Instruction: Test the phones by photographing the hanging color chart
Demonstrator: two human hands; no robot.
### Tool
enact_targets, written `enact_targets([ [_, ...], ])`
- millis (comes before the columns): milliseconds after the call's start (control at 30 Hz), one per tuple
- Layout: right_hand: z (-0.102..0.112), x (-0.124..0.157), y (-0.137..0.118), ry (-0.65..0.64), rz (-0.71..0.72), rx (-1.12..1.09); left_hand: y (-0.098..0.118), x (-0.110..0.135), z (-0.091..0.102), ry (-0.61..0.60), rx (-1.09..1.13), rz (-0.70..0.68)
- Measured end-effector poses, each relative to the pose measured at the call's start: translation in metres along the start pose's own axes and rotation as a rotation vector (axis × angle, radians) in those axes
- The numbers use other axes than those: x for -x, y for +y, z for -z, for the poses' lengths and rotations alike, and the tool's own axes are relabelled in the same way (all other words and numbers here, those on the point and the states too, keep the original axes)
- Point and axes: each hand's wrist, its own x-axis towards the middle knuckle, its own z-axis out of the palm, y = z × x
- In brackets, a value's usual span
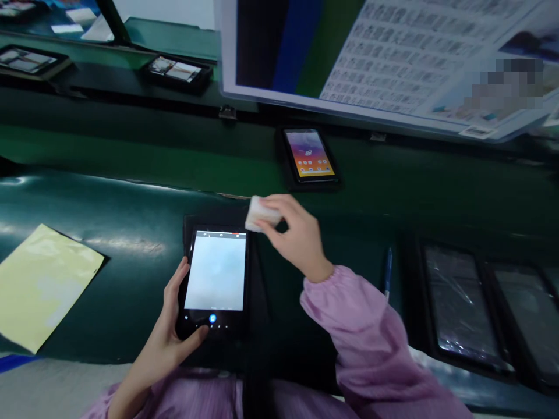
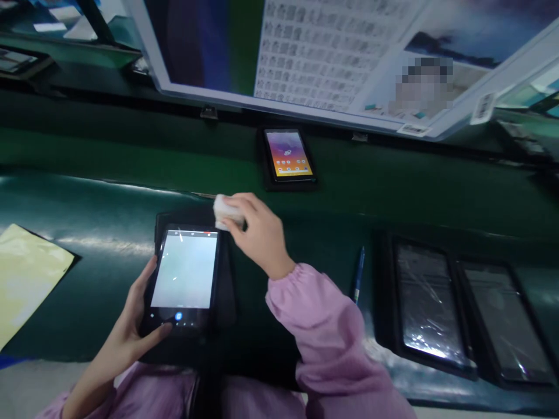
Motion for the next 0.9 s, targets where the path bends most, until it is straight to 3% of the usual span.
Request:
enact_targets([
  [67, 0.029, 0.005, -0.002, 0.121, -0.033, 0.063, -0.001, 0.000, 0.000, -0.009, 0.017, 0.001],
  [167, 0.061, 0.030, 0.008, 0.305, -0.232, 0.256, -0.002, -0.001, -0.001, -0.027, 0.052, 0.006],
  [233, 0.068, 0.057, 0.020, 0.291, -0.383, 0.303, -0.002, -0.002, -0.001, -0.023, 0.046, -0.010],
  [300, 0.067, 0.084, 0.035, 0.184, -0.564, 0.331, -0.001, -0.003, -0.002, -0.014, 0.008, -0.040],
  [333, 0.066, 0.096, 0.042, 0.209, -0.614, 0.347, 0.000, -0.004, -0.002, -0.015, -0.011, -0.058],
  [433, 0.067, 0.109, 0.061, 0.159, -0.608, 0.486, 0.003, -0.007, -0.001, -0.036, -0.018, -0.093],
  [667, 0.082, 0.086, 0.097, -0.169, -0.584, 0.537, 0.003, -0.008, -0.001, -0.002, 0.046, -0.096],
  [900, 0.085, 0.094, 0.105, -0.210, -0.554, 0.536, 0.001, -0.006, -0.003, -0.025, 0.101, -0.079],
])
